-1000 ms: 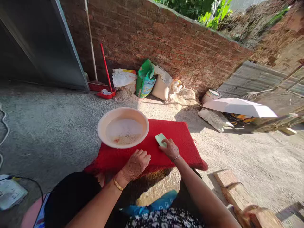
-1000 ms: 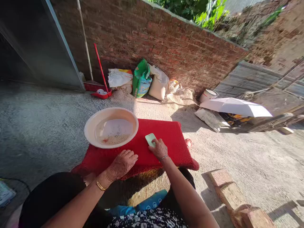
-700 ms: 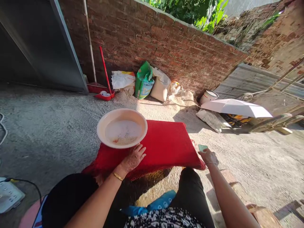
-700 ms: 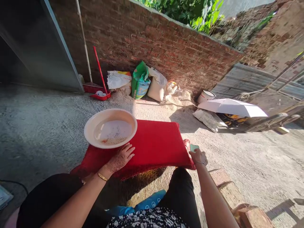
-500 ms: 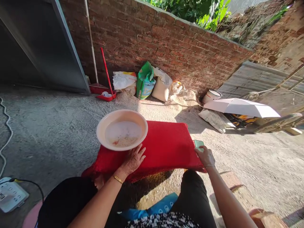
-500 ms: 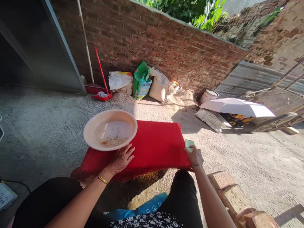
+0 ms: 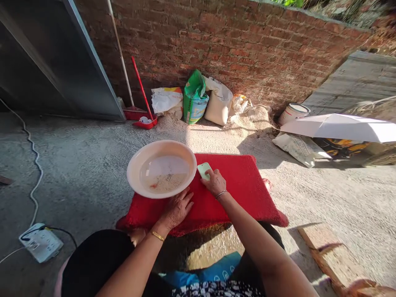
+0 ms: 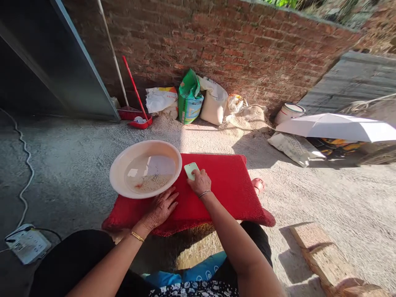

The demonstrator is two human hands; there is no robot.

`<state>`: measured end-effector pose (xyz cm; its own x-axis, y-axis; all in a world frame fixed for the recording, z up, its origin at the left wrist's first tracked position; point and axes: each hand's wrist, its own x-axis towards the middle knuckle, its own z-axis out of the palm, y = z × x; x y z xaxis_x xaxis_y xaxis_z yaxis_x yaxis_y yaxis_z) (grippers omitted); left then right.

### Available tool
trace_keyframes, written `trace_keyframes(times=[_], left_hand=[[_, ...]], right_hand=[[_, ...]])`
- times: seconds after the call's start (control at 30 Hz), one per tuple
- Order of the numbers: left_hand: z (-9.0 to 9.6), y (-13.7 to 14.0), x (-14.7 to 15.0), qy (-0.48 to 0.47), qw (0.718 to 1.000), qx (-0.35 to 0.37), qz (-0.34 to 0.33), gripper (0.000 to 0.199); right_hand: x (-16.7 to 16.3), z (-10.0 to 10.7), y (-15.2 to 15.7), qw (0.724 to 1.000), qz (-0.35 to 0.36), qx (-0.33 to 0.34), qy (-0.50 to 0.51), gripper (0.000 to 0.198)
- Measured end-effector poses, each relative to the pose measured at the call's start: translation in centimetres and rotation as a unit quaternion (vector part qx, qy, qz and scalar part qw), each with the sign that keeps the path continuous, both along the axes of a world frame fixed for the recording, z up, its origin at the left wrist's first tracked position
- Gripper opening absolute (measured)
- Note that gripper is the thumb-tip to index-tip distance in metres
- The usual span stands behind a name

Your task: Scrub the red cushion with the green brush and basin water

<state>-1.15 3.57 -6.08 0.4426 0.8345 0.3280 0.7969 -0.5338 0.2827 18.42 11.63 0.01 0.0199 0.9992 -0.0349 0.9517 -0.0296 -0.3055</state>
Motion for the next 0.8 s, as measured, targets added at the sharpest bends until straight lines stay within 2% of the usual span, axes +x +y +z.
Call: trace_keyframes(times=[0.07,0.13,0.23,0.3,0.37,0.43,0.5,0.63,0.73,0.8], left_hand=[[0.1,-0.1,0.1,0.009,1.0,0.002,0.004,0.036],[0.2,-0.2,0.2,0.011,1.0,0.005,0.007,0.036],[0.3,-0.3,0.3,0.006,1.0,0.007,0.008,0.036],[0.2,-0.3,0.3,0.001,1.0,0.007,0.009,0.036],[0.2,-0.4,0.3,-0.004,1.0,0.009,0.014,0.035],[0.1,-0.4,0.3,-0.009,1.0,0.01,0.019,0.035],[0.0,-0.4,0.3,-0.014,1.0,0.011,0.021,0.035],[-0.1,-0.4,0.2,-0.008,1.0,0.003,0.018,0.035],[-0.2,-0.4,0.1,-0.007,1.0,-0.001,0.021,0.035],[-0.3,-0.4,0.1,-0.011,1.0,0.002,0.024,0.035]], right_hand=[[5.1,0.2,0.2,0.998,-0.054,-0.009,-0.023,0.04],[11.4,0.4,0.1,0.989,-0.14,-0.032,-0.03,0.042],[20.3,0.9,-0.8,0.958,-0.274,-0.056,-0.061,0.045],[24.4,1.1,-1.6,0.937,-0.337,-0.065,-0.074,0.048],[26.1,1.2,-2.1,0.928,-0.363,-0.052,-0.068,0.051],[25.3,1.1,-1.9,0.935,-0.35,-0.025,-0.044,0.052],[22.3,0.9,-0.9,0.953,-0.302,0.005,-0.014,0.051],[12.6,0.1,2.5,0.989,-0.138,0.046,0.035,0.043],[4.9,-0.3,4.9,0.997,-0.017,0.055,0.06,0.037],[0.7,-0.4,6.2,0.995,0.038,0.061,0.065,0.035]])
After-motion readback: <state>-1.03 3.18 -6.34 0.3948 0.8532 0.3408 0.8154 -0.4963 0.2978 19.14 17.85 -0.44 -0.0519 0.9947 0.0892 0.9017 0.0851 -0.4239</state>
